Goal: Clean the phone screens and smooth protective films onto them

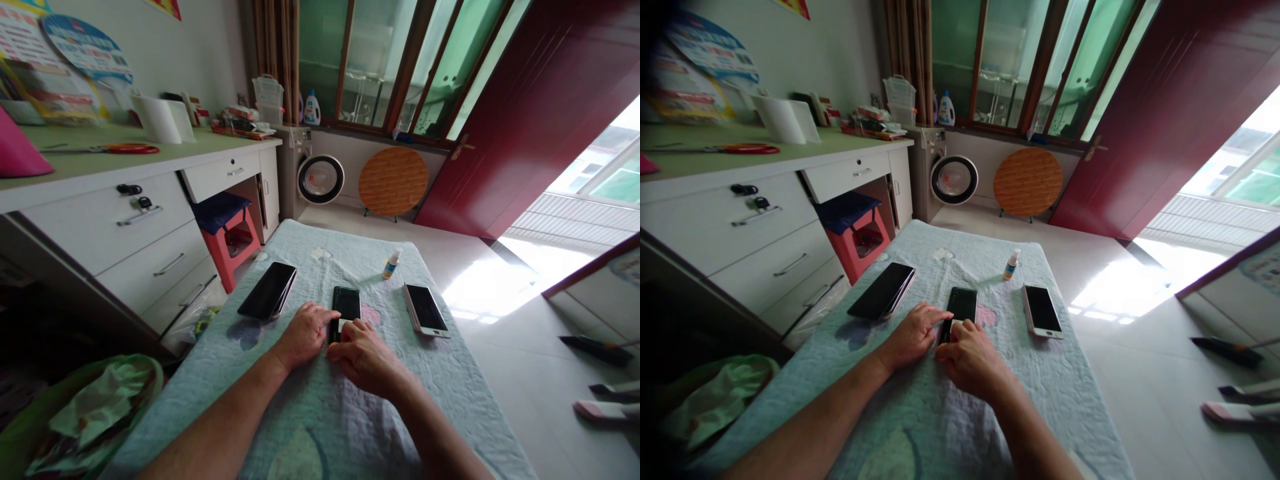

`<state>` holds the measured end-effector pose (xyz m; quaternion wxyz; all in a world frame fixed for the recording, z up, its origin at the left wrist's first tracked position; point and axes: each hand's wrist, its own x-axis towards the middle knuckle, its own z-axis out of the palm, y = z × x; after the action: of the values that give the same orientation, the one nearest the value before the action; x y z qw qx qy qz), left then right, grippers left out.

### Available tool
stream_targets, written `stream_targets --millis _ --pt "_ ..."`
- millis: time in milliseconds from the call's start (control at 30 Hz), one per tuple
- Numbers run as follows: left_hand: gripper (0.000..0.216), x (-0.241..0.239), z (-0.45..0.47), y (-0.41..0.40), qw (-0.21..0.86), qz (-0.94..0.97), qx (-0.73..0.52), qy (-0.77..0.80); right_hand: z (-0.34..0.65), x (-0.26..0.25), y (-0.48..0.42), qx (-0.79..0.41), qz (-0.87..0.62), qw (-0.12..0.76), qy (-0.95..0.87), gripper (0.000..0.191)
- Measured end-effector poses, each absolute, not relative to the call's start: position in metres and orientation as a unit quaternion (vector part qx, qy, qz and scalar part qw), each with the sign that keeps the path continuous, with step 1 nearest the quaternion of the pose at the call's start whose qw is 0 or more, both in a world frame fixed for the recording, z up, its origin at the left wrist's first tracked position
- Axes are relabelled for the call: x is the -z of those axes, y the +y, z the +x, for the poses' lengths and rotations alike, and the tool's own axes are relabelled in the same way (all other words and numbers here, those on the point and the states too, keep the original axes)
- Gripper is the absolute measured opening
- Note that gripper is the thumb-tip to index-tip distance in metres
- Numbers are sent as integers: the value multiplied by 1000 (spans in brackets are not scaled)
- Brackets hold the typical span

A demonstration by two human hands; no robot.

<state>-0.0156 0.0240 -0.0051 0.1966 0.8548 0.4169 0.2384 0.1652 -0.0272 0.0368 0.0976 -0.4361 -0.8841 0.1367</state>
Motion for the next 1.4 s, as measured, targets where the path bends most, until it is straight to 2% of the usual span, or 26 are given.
stream_targets --millis 467,833,1200,1400 --pt "57 13 -17 25 189 856 -246 412 178 -48 -34 -137 -498 11 -856 17" --pt "55 15 -17 25 187 857 -255 407 160 -35 -44 -134 -460 85 -874 16" --pt "56 15 -18 24 185 856 -255 410 184 -47 -39 -184 -506 30 -842 18" --pt "57 17 -17 25 183 855 -264 406 198 -46 -37 -204 -531 39 -822 24"
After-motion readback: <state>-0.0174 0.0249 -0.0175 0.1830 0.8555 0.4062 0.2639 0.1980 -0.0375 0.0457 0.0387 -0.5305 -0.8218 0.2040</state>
